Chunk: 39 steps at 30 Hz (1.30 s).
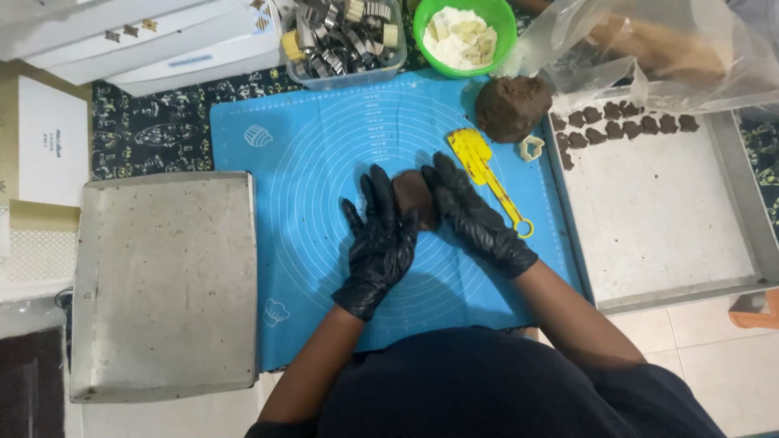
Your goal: Kneading and shaping a piece of brown dough on a silicone mat
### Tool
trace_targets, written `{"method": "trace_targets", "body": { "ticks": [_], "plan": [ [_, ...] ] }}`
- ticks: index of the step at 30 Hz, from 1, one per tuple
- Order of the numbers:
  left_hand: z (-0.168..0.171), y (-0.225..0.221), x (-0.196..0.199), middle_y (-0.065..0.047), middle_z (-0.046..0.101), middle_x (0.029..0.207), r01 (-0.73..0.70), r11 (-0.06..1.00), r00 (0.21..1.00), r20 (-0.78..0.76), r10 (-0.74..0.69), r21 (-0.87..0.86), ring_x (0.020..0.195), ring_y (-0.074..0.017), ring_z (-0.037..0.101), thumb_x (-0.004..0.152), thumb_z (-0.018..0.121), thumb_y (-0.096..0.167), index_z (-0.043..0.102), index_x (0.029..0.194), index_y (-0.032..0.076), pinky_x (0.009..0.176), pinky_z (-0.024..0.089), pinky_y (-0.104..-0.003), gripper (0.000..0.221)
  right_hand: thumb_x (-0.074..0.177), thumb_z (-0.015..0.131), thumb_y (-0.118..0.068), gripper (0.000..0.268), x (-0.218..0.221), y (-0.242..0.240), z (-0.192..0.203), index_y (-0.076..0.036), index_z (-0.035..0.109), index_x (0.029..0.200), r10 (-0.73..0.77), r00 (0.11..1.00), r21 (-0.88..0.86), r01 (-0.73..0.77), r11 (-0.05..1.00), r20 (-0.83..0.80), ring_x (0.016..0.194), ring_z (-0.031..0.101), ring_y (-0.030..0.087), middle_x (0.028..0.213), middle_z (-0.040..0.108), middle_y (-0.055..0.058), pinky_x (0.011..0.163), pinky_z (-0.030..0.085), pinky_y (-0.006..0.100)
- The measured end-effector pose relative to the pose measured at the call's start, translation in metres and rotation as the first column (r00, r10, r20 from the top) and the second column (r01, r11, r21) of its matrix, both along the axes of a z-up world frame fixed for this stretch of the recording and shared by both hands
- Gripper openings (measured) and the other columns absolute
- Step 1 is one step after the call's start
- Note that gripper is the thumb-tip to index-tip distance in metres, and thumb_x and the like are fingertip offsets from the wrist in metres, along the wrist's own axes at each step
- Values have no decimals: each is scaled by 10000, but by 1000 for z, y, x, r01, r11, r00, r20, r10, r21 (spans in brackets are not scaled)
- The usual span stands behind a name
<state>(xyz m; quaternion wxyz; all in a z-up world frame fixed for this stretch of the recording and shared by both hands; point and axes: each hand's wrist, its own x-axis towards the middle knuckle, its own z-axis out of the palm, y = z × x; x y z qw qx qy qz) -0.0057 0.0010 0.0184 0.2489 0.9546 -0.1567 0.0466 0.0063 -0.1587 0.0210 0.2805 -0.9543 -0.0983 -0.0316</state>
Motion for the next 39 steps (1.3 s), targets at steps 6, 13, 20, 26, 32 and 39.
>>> {"method": "trace_targets", "body": {
  "ticks": [6,13,20,26,32,39],
  "plan": [
    [3,3,12,-359,116,1668,-8,998,997,-78,3,-67,1578,-425,159,1054,457,527,-24,1657,22,1245,-7,-690,922,1022,494,-324,598,4,-10,5,-146,389,1582,-55,999,359,52,932,-2,1389,534,333,1522,529,186,1155,438,428],
    [-2,-1,22,-85,131,1748,249,951,967,-92,-236,185,1613,-301,64,1057,346,532,226,1657,189,1215,-71,-738,702,1030,491,-64,537,8,-25,7,-44,393,1558,-117,992,745,105,659,-36,1388,537,373,1514,516,245,1111,503,445],
    [-12,-28,58,-73,31,1772,228,968,971,56,-235,100,1640,-283,15,1097,299,529,84,1700,151,1300,1,-589,744,1021,681,-145,407,3,-76,-4,-35,595,1403,-147,938,221,78,972,315,1291,589,412,1433,598,175,1046,517,480],
    [-20,-42,77,-150,-9,1762,258,962,962,64,-264,83,1623,-389,-22,996,447,686,102,1696,98,1265,25,-668,977,1000,616,-474,571,-16,-77,-36,-167,607,1482,-175,853,-209,310,927,492,1269,617,318,1354,634,106,1027,529,443],
    [-15,-40,76,-216,127,1732,308,945,947,53,-315,112,1571,-539,75,935,562,620,188,1674,84,1184,125,-754,986,951,712,-364,551,-18,-61,-36,-107,637,1432,-188,828,-216,345,914,528,1257,613,368,1304,655,163,1041,511,466],
    [-23,-36,81,-199,153,1737,356,931,934,2,-357,78,1584,-518,80,941,483,689,220,1672,104,1200,71,-747,973,943,728,-329,538,-17,-60,-43,-88,655,1418,-207,806,-205,373,905,554,1256,617,348,1297,663,153,1058,504,453]
  ]
}}
